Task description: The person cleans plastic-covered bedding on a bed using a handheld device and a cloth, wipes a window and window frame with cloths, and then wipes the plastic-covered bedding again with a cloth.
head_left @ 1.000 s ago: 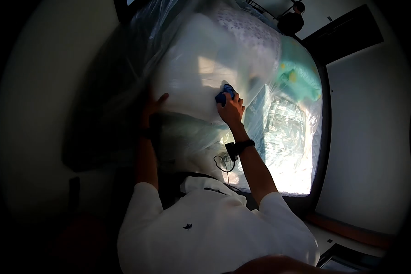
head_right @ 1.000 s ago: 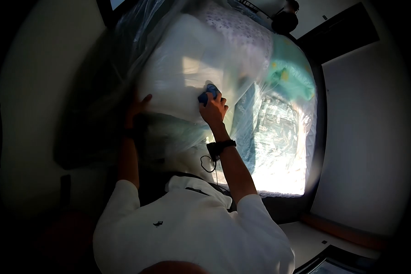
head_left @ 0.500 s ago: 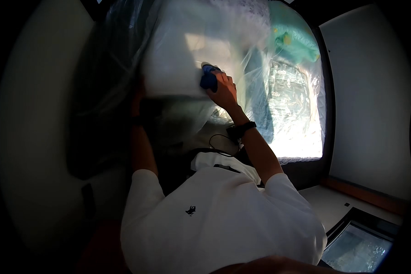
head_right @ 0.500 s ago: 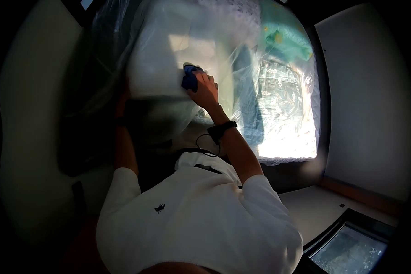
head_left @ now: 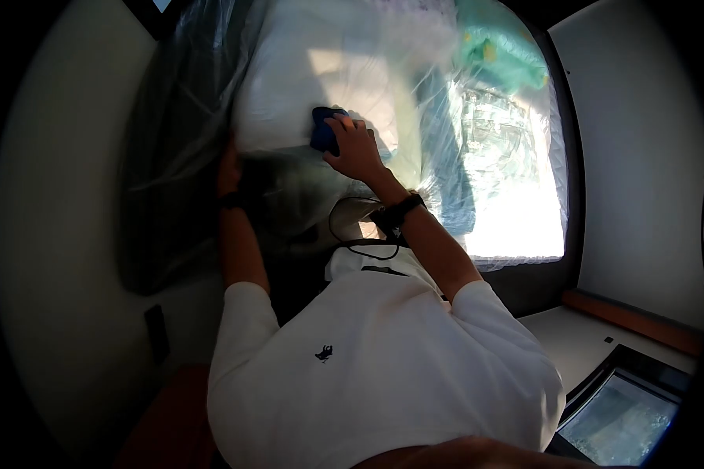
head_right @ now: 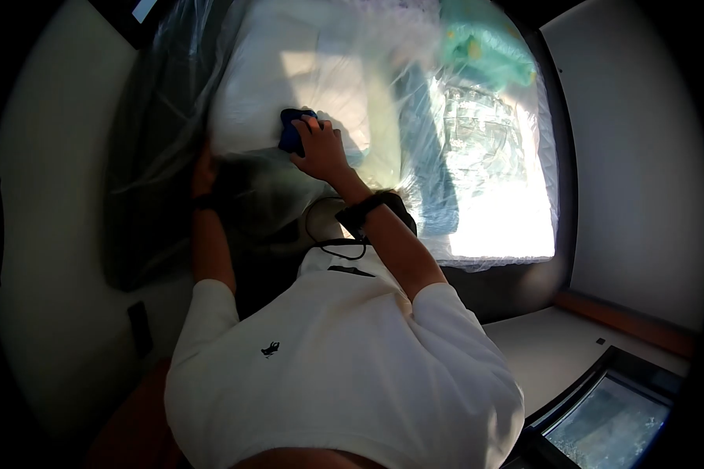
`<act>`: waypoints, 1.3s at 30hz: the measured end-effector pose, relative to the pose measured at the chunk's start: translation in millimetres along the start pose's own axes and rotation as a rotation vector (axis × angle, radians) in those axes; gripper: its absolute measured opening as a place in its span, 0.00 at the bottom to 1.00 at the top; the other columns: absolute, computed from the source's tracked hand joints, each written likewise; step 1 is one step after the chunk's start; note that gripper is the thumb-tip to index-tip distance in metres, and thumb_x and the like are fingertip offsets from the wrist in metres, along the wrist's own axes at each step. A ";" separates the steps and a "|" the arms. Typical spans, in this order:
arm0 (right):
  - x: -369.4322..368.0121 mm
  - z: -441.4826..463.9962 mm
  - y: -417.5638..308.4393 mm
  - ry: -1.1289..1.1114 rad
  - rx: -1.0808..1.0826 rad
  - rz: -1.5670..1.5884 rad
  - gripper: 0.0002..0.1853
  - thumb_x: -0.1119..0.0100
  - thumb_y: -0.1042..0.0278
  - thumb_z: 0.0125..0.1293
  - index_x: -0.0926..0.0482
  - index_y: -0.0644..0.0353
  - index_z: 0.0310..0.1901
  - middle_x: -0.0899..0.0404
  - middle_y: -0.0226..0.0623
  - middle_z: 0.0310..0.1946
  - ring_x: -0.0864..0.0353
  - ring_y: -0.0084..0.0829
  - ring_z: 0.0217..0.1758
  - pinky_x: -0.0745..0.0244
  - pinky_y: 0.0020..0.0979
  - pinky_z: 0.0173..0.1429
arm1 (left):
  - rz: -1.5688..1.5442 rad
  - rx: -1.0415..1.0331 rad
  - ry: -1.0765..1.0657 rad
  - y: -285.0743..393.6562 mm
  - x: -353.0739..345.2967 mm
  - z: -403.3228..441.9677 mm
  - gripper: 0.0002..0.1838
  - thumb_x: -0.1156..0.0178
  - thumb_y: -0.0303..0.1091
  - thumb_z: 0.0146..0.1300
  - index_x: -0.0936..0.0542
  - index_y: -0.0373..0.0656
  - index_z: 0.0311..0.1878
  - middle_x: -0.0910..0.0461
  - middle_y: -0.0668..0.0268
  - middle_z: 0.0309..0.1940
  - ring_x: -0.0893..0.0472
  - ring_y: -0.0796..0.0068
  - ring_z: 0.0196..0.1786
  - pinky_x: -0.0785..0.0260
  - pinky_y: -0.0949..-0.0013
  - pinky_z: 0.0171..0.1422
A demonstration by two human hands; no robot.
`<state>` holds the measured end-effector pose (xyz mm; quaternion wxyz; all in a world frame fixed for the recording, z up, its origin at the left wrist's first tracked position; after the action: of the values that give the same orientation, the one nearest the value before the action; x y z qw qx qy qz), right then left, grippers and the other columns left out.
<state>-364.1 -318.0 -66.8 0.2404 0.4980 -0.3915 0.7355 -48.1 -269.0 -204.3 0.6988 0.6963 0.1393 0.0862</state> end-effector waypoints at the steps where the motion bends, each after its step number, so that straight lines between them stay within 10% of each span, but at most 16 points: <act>1: 1.0 1.5 8.8 -0.029 -0.026 0.046 0.38 0.30 0.51 0.53 0.31 0.48 0.66 0.31 0.39 0.63 0.29 0.50 0.61 0.29 0.49 0.63 | 0.185 0.097 0.019 5.9 -6.9 6.0 0.29 0.57 0.52 0.79 0.31 0.42 0.72 0.32 0.64 0.71 0.36 0.69 0.73 0.46 0.64 0.76; 6: 7.7 -3.1 102.0 0.145 -0.399 0.104 0.37 0.34 0.50 0.55 0.32 0.52 0.65 0.32 0.42 0.63 0.33 0.50 0.65 0.31 0.49 0.65 | 0.934 0.483 0.170 27.5 9.0 24.5 0.26 0.59 0.48 0.80 0.26 0.36 0.64 0.25 0.44 0.62 0.24 0.51 0.62 0.33 0.54 0.65; 8: -7.5 -11.9 143.2 0.134 -0.698 0.130 0.38 0.36 0.50 0.57 0.34 0.54 0.68 0.32 0.44 0.64 0.35 0.52 0.67 0.34 0.52 0.67 | 1.112 -0.110 0.236 7.0 17.5 31.6 0.22 0.60 0.41 0.80 0.24 0.32 0.58 0.26 0.35 0.56 0.22 0.42 0.54 0.31 0.47 0.56; 10: -4.9 -6.2 138.9 0.115 -0.701 0.145 0.38 0.36 0.50 0.57 0.33 0.54 0.68 0.32 0.44 0.63 0.35 0.52 0.67 0.35 0.54 0.66 | 1.032 -0.121 0.249 44.9 5.2 9.1 0.20 0.57 0.38 0.79 0.25 0.33 0.60 0.25 0.36 0.57 0.23 0.41 0.54 0.31 0.47 0.56; 14: 1.7 22.8 83.1 0.198 -0.351 0.025 0.36 0.36 0.51 0.56 0.31 0.53 0.66 0.30 0.44 0.63 0.33 0.51 0.65 0.33 0.55 0.63 | 1.029 -0.195 0.205 151.7 -62.7 -49.7 0.22 0.49 0.30 0.73 0.29 0.37 0.67 0.28 0.41 0.63 0.26 0.42 0.63 0.33 0.49 0.65; 23: -6.8 18.0 -4.0 0.029 0.278 0.078 0.35 0.32 0.49 0.54 0.28 0.49 0.65 0.32 0.43 0.66 0.30 0.47 0.64 0.31 0.49 0.62 | 1.026 -0.277 -0.011 92.4 -110.2 -24.1 0.36 0.46 0.27 0.66 0.44 0.39 0.77 0.46 0.48 0.77 0.50 0.42 0.80 0.52 0.41 0.79; 34: 14.2 74.1 151.8 -0.010 -0.269 0.081 0.34 0.37 0.51 0.56 0.31 0.48 0.66 0.31 0.43 0.63 0.31 0.52 0.65 0.32 0.57 0.63 | 1.159 -0.141 0.059 53.0 -105.0 -22.7 0.41 0.51 0.18 0.59 0.48 0.39 0.78 0.50 0.49 0.79 0.53 0.44 0.81 0.52 0.40 0.78; 39: 19.6 85.2 99.9 -0.081 -0.002 -0.012 0.35 0.34 0.51 0.55 0.30 0.49 0.65 0.28 0.43 0.60 0.30 0.51 0.63 0.30 0.56 0.60 | 1.287 -0.167 0.092 52.3 -105.9 -23.6 0.42 0.45 0.21 0.60 0.47 0.42 0.78 0.49 0.50 0.79 0.49 0.44 0.80 0.47 0.38 0.75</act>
<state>-399.6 -445.9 -65.5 0.2293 0.5296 -0.3987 0.7128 -151.9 -279.1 -144.0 0.5525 0.5797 -0.2829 0.5279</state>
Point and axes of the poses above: each hand's wrist, its own z-axis towards the middle knuckle, its own x-axis out of the back of the hand, y = z × x, the point moved 4 cm from there along z, towards the middle knuckle
